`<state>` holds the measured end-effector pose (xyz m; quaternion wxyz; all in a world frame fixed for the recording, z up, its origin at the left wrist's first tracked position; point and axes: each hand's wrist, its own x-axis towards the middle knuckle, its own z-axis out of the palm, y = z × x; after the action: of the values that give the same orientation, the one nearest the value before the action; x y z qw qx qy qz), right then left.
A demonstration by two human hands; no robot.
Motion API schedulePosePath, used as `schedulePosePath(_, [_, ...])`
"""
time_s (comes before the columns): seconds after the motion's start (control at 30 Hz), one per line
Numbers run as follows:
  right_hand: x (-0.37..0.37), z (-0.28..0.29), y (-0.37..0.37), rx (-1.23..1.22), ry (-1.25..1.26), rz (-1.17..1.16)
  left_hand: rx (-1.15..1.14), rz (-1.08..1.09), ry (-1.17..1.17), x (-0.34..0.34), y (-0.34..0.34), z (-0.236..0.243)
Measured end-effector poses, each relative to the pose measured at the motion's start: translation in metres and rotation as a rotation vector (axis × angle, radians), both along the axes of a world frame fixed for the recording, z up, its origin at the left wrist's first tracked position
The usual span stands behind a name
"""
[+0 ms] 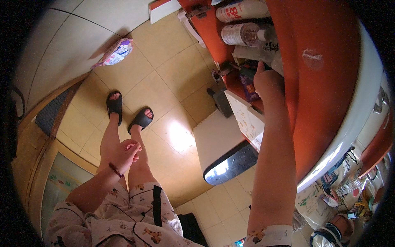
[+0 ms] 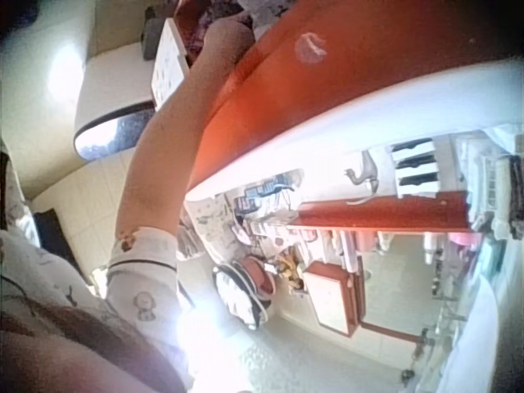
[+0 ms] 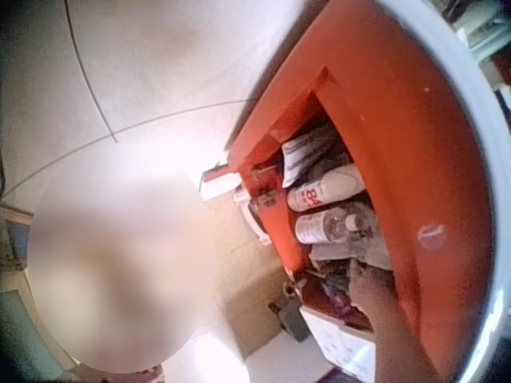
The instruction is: The person uses a screwdriver to tighten or adjust the hinge screws inside a red and white floor cabinet, then handles a detached hinge component by hand.
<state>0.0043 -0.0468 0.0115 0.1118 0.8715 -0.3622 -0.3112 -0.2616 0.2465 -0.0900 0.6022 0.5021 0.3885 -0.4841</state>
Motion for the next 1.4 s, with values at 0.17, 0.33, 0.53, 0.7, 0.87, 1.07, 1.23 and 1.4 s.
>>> schedulePosePath(0.17, [-0.018,-0.013,-0.029,0.163,-0.366,0.48,0.037,-0.011,0.0,0.0,0.004,-0.001])
schedulePosePath(0.33, [-0.016,-0.004,-0.009,-0.066,-0.177,0.314,0.077,0.071,0.003,0.007,0.007,0.003])
schedulePosePath(0.53, [-0.026,-0.007,-0.016,0.07,-0.323,0.755,0.033,0.067,-0.027,0.01,0.008,0.002])
schedulePosePath(0.7, [-0.019,-0.004,-0.029,0.032,-0.2,0.367,0.019,0.015,-0.037,0.013,0.005,0.004])
schedulePosePath(0.87, [-0.004,0.007,-0.003,0.142,-0.108,-0.224,0.03,-0.005,-0.045,0.009,0.005,0.0])
schedulePosePath(1.07, [-0.027,0.0,-0.013,0.163,-0.389,0.713,0.03,-0.028,-0.003,0.008,0.008,0.002])
schedulePosePath(1.23, [-0.017,-0.008,-0.026,0.081,-0.322,0.057,0.063,0.045,0.007,0.006,0.011,-0.002])
schedulePosePath(1.4, [-0.04,-0.011,-0.036,0.094,-0.332,0.382,0.021,0.046,0.0,0.01,0.012,0.001])
